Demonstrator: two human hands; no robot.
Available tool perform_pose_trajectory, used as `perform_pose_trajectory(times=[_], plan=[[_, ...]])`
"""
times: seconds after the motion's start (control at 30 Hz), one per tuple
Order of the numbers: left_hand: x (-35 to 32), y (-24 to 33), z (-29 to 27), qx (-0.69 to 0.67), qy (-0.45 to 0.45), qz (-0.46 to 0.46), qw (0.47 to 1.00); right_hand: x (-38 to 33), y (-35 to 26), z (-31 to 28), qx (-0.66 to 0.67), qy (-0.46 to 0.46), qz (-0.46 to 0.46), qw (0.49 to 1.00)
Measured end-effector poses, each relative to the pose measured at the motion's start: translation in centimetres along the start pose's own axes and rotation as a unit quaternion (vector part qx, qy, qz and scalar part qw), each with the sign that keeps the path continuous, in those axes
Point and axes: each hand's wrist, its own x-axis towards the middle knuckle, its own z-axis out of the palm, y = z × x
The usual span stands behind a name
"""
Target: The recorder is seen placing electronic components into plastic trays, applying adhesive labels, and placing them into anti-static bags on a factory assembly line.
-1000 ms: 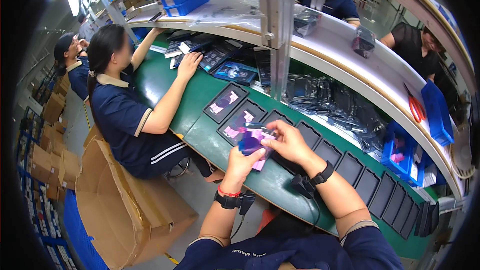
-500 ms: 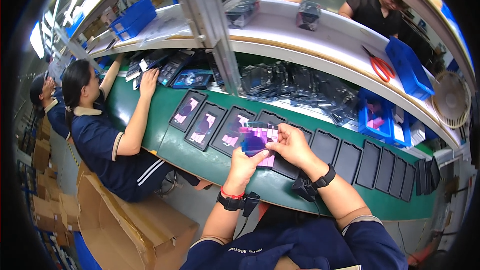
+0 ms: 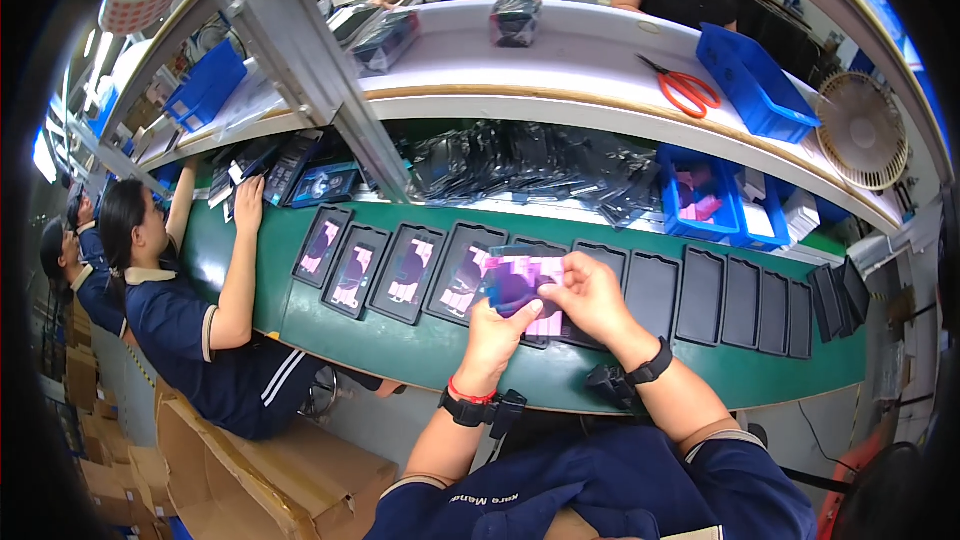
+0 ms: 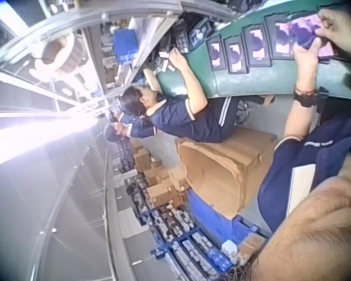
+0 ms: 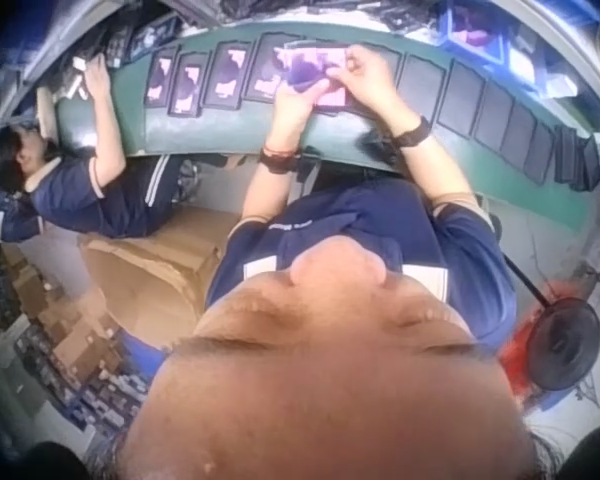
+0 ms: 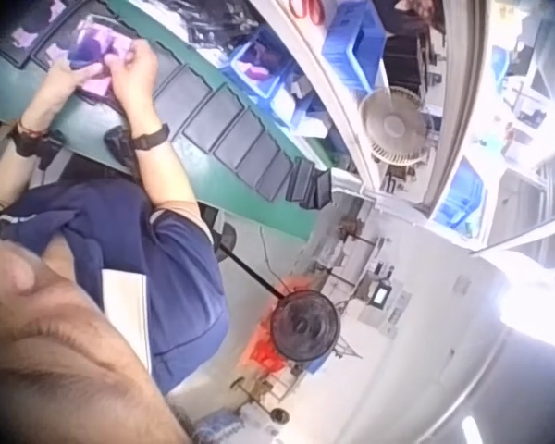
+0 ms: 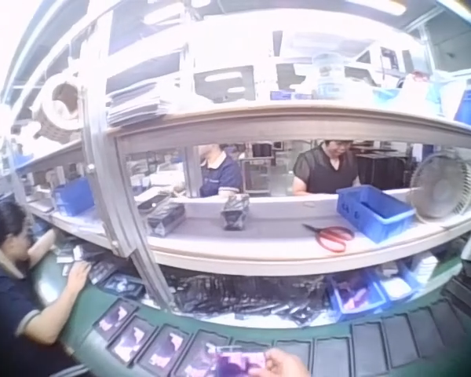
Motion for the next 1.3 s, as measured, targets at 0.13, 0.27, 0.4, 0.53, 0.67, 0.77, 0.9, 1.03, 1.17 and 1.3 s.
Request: perform_pose_trajectory(times=[0.13, 0.27, 0.4, 0.53, 0.67, 0.77, 0.9, 1.03, 1.17, 1.3], plan=[[0.5, -0.5, -0.2, -0.101, 0.033, -0.084, 0.991, -1.0, -0.3, -4.0, -0.266, 0.08, 0.038, 0.96], [0.7, -0.6, 2.9, -0.074, -0.011, -0.087, 0.993, -2.8, -0.7, -4.3, -0.271, 0.169, -0.052, 0.946], [0.9, -2.0, 6.0, -0.005, -0.052, -0.04, 0.998, -3.4, -0.1, -6.4, -0.011, 0.068, 0.037, 0.997], [1.4, -2.4, 7.4, -0.076, -0.031, -0.107, 0.991, -4.2, 3.0, -10.4, -0.116, 0.115, 0.076, 0.984], [1.6, -2.2, 9.3, -0.113, -0.047, -0.127, 0.984, -5.8, 2.7, -11.3, -0.336, 0.203, 0.031, 0.919], [1.4, -3.4, 11.8, -0.034, -0.074, -0.046, 0.996, -6.1, 1.5, -11.5, -0.094, 0.148, 0.011, 0.984], [1.4, -4.5, 14.7, -0.02, -0.089, -0.063, 0.994, -6.4, 4.0, -15.0, -0.005, 0.164, 0.046, 0.985], [2.5, -4.7, 15.8, -0.143, -0.082, -0.188, 0.968, -6.5, 5.7, -20.4, -0.212, 0.203, 0.119, 0.949], [2.2, -5.8, 18.8, -0.058, -0.136, -0.127, 0.981, -8.0, 3.6, -19.6, -0.226, 0.273, 0.058, 0.933], [1.5, -6.9, 22.2, -0.014, -0.153, -0.07, 0.986, -9.0, 8.4, -19.7, 0.132, 0.227, 0.04, 0.964]])
